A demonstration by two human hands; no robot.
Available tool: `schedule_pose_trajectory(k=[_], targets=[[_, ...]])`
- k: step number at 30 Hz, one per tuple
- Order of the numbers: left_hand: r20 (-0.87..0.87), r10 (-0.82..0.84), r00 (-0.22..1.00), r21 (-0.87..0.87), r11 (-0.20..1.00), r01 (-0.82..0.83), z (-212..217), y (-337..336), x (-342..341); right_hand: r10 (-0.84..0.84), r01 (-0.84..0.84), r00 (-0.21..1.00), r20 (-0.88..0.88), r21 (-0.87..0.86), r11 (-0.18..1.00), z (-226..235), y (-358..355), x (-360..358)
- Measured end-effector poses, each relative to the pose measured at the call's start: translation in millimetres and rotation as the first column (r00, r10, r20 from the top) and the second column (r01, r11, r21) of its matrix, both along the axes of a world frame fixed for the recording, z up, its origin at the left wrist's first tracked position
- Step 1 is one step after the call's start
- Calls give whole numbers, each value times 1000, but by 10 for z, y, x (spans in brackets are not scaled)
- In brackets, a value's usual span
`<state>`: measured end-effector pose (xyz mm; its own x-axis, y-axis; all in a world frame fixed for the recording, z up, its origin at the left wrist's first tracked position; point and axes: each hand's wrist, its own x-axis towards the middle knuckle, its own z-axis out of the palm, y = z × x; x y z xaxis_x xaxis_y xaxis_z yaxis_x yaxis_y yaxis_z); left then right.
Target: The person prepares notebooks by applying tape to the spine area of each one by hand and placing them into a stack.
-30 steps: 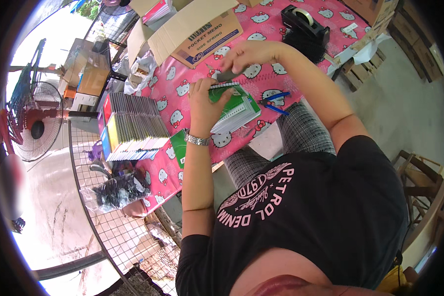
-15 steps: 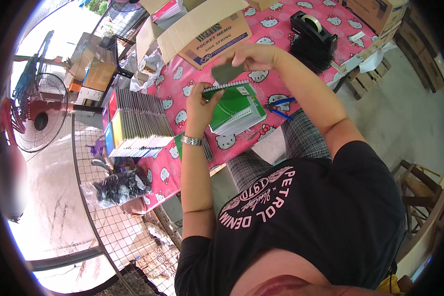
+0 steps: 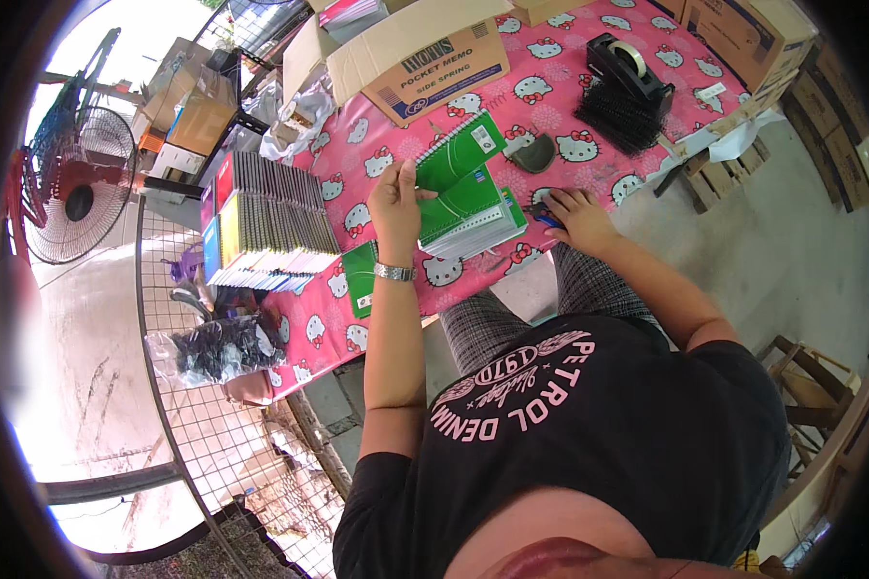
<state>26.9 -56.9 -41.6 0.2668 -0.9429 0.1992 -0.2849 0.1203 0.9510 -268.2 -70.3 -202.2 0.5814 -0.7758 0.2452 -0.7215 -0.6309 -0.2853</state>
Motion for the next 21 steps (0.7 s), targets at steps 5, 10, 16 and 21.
schedule_pose_trajectory(k=[5, 10, 16, 21], targets=[[2, 4, 1000, -192, 981, -3, -64, 13, -107, -185, 114, 835, 517, 166, 979, 478, -53, 194], [0, 21, 1000, -113, 993, -21, -86, 11, -73, 87, -35, 671, 736, -86, 996, 1552, 169, 727], [-9, 66, 998, -165, 984, -66, -171, 62, -52, 154, -38, 860, 486, -240, 970, 1684, 179, 1050], [11, 99, 995, -175, 980, -96, -175, 90, -155, 118, 6, 884, 453, -263, 965, 1759, 249, 1018]])
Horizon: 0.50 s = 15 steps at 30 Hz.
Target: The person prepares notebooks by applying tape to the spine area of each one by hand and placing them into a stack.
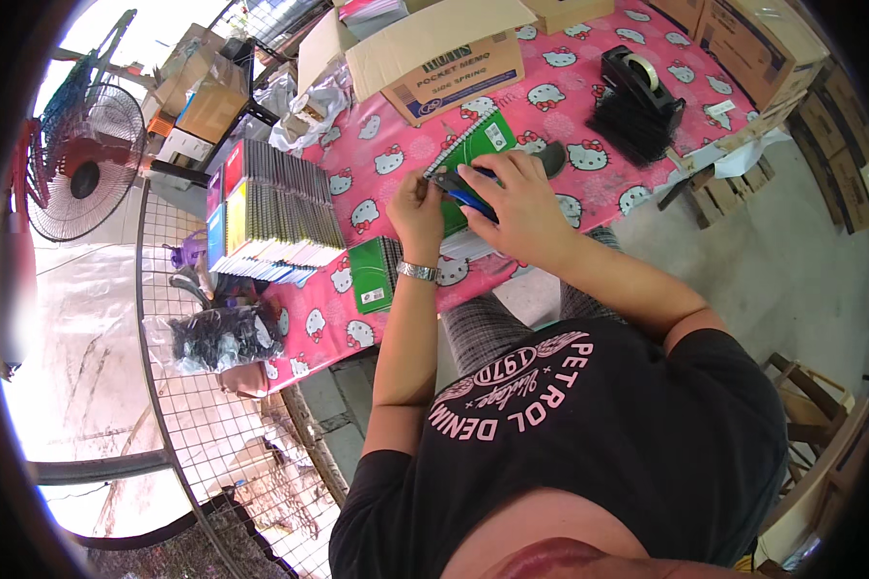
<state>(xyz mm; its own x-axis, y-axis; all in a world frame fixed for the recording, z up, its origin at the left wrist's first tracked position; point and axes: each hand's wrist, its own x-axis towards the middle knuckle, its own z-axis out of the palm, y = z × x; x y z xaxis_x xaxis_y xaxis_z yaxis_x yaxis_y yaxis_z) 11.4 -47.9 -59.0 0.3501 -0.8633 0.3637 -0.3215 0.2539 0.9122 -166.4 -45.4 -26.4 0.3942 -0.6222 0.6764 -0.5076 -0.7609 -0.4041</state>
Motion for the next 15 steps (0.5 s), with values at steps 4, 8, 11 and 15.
schedule_pose_trajectory(k=[4, 8, 11, 15], targets=[[-39, 52, 998, -174, 983, -58, -14, 50, -53, 91, -99, 995, 51, 161, 982, -9, 37, 9], [106, 210, 972, -270, 947, -176, 11, 225, 30, 253, -487, 869, 426, 826, 284, 128, -143, -69], [278, 348, 896, -124, 937, -325, 218, 519, 197, 214, -396, 905, 368, 540, 743, -28, -115, -219], [-341, 450, 826, -3, 878, -479, -84, 1033, 926, -38, -5, 990, 136, 301, 954, -761, -453, -725]])
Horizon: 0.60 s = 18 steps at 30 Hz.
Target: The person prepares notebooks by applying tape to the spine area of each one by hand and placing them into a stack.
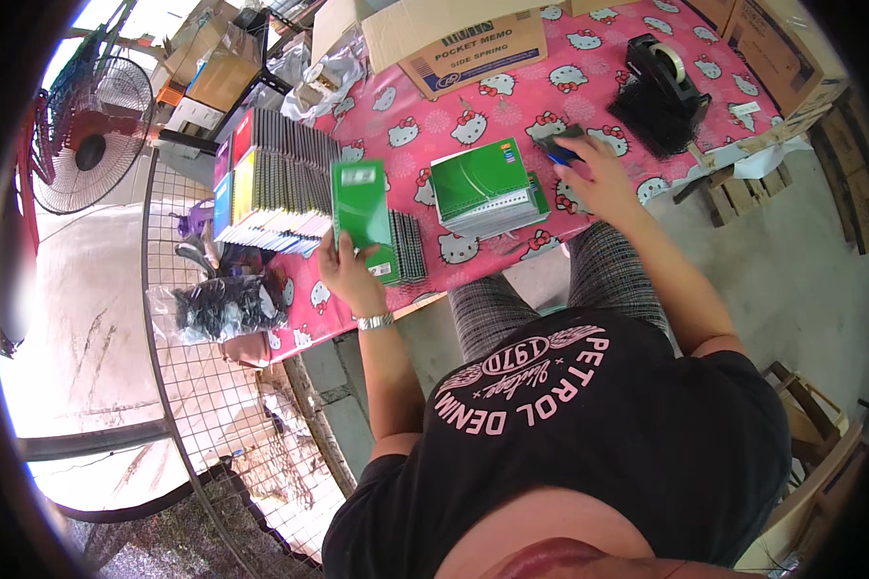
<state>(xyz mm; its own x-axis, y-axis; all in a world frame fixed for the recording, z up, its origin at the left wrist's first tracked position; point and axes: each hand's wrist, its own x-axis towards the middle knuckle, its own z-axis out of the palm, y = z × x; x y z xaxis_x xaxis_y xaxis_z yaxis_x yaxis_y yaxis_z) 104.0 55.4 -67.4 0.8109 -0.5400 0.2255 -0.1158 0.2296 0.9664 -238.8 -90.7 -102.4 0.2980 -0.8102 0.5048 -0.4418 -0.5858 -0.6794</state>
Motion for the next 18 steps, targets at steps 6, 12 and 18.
schedule_pose_trajectory(k=[6, 12, 18], targets=[[65, 138, 988, 340, 928, -152, -608, 533, 388, 6, 31, 873, -488, 69, 997, -879, -24, -237], [403, 112, 908, 425, 856, -295, -864, 558, 449, -426, 389, 688, -588, -196, 900, -826, -1068, -532], [810, -234, 537, 486, 780, -393, -596, 129, 344, -310, 214, 501, -808, -232, 949, -1063, -1388, -742]])
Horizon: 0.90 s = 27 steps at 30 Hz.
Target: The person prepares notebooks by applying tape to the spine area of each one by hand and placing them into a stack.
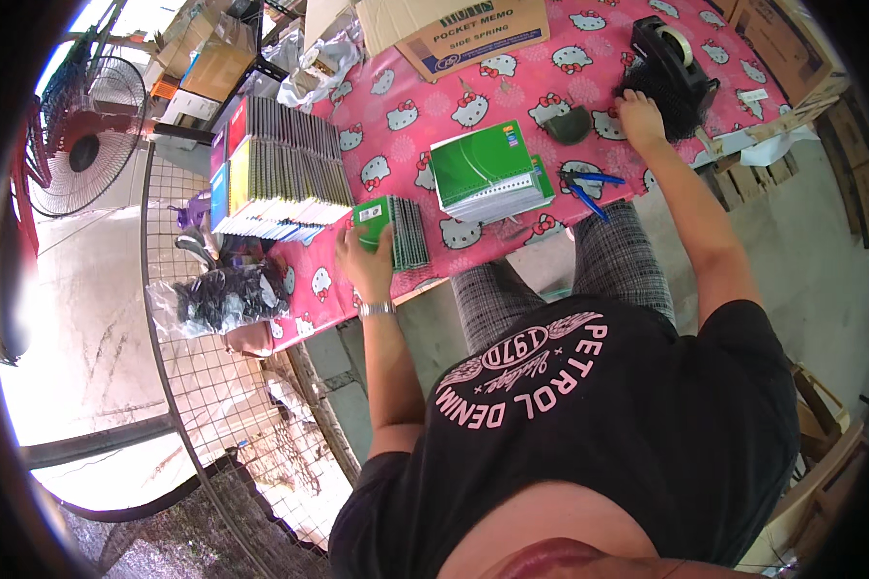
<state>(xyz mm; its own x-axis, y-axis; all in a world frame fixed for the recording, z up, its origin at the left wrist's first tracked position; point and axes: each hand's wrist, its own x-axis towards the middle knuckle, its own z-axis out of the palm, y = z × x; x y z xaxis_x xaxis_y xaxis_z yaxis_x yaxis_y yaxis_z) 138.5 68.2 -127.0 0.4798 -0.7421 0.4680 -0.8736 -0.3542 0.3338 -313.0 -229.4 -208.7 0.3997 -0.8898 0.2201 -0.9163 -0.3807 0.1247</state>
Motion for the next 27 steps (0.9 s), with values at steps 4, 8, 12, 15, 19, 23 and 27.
schedule_pose_trajectory(k=[4, 8, 12, 15, 19, 23, 27], targets=[[-84, 23, 996, 246, 969, -2, 107, -178, 6, -49, 58, 996, 75, -113, 992, 114, 24, 94], [-85, 7, 996, 270, 963, 16, 76, -192, 108, -19, 23, 997, 80, -49, 999, 86, -148, -11], [-25, 63, 998, 220, 974, -56, 222, -221, -98, 22, 28, 917, 397, -120, 992, 166, -181, -64], [138, -276, 951, -129, 947, 294, 521, -416, -402, 8, 79, 785, 620, -114, 990, 519, -12, 156], [147, -753, 641, 135, 657, 741, 946, -677, -1349, 204, -178, 613, 763, -118, 977, 855, 184, 474], [176, -788, 589, 286, 614, 736, 870, -661, -1390, 290, -335, 537, 792, -116, 935, 1270, 617, 758], [-56, -854, 517, 198, 498, 844, 1087, -702, -1305, 275, -604, 341, 899, -14, 797, 1463, 1026, 803]])
